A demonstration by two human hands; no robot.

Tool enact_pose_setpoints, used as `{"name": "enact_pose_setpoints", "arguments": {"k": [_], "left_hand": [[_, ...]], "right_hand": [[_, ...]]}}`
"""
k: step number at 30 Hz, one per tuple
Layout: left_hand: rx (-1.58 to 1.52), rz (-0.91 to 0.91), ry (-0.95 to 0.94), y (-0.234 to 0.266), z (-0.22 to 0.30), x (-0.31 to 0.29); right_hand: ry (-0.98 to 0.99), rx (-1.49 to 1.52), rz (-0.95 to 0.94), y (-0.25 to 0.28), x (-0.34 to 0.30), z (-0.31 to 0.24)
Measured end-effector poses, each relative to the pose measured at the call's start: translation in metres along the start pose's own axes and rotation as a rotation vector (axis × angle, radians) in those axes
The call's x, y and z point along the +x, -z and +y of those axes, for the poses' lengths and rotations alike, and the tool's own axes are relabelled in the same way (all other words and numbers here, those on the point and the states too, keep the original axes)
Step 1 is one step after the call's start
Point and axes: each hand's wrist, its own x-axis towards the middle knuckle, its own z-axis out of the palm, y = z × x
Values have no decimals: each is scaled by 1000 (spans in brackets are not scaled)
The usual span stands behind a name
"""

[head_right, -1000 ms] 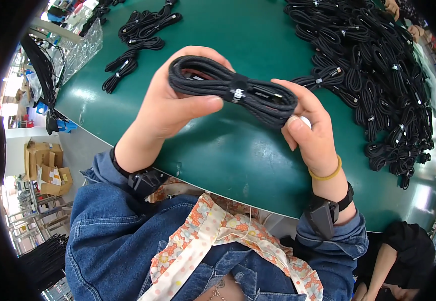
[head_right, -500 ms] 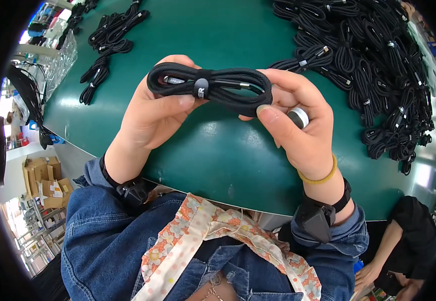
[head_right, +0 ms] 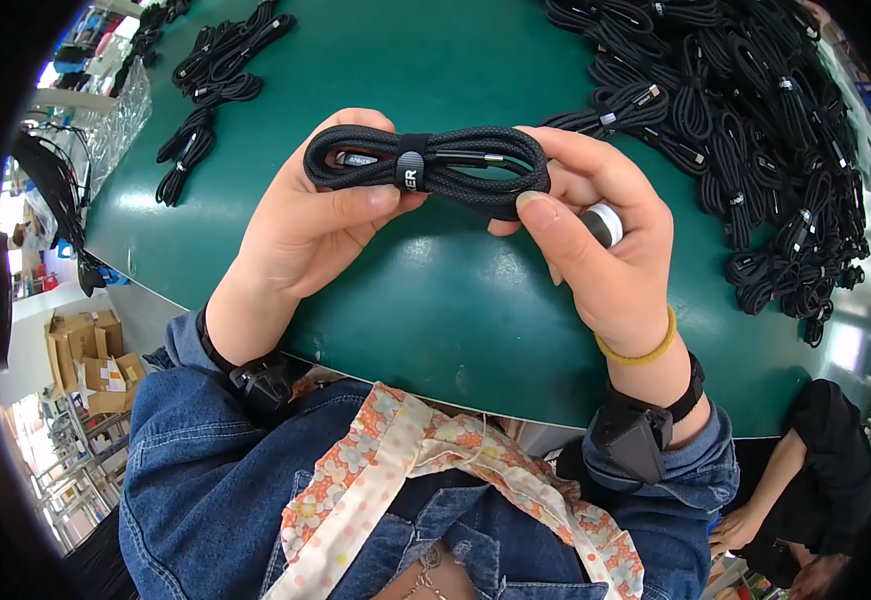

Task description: The person picks up a bundled cable, turns it over to inspect it, and places it back on the table. They then reach for more cables from a pile, repeating the process of handling and inspecting them one at a time.

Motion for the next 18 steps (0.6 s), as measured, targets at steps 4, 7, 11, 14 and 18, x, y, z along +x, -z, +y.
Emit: {"name": "enact_pose_setpoints", "arguments": {"k": [4, 7, 11, 14, 18], "left_hand": [[1, 8, 1, 0, 0, 0], [58, 16, -31, -1, -1, 0], [575, -89, -80, 2, 2, -3], [352, -212, 76, -4, 1, -7], [374, -244, 285, -17, 4, -8]], "right_hand": [[52, -18, -35, 3, 0, 4], [123, 16, -66, 5, 1, 7], [-53, -12, 37, 0, -3, -5], [-25, -63, 10, 0, -2, -8], [-89, -4, -44, -3, -4, -8]]}}
